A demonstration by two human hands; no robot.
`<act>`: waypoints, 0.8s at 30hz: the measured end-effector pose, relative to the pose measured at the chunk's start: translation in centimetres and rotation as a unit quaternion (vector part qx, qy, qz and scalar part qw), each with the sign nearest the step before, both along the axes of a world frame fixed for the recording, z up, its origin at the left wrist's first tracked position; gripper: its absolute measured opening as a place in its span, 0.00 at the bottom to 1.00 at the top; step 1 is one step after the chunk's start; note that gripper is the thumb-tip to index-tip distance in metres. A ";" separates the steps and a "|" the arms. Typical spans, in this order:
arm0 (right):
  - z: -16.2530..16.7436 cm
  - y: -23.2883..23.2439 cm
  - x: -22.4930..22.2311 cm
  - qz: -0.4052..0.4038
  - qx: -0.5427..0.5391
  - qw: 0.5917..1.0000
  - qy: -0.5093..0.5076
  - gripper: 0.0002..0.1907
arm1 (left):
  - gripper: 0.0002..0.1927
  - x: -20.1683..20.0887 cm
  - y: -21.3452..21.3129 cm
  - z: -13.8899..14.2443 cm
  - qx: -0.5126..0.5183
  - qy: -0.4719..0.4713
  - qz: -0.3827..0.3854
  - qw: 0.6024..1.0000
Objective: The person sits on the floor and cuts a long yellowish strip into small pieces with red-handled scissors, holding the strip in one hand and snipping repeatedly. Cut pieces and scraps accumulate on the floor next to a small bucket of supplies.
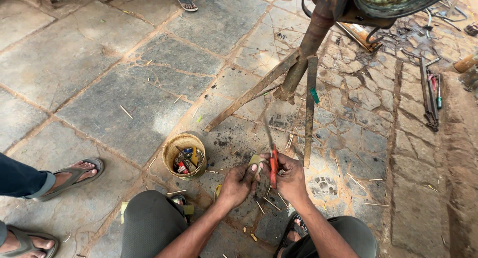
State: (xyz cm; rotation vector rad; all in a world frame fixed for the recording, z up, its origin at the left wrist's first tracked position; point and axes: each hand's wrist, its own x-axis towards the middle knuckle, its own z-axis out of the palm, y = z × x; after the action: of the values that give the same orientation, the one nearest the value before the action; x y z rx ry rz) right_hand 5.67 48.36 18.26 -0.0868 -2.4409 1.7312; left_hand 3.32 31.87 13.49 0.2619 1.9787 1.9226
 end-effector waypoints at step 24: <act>-5.0 -3.7 1.3 0.125 -0.178 0.953 -0.210 0.12 | 0.13 -8.7 -10.5 5.8 0.342 -0.171 0.397 0.834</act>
State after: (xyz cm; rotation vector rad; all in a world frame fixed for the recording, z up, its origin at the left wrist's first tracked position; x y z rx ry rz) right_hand 6.92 44.69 13.24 -0.2136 -2.4579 2.4810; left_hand -5.42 21.38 19.28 -0.8157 1.1446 2.8734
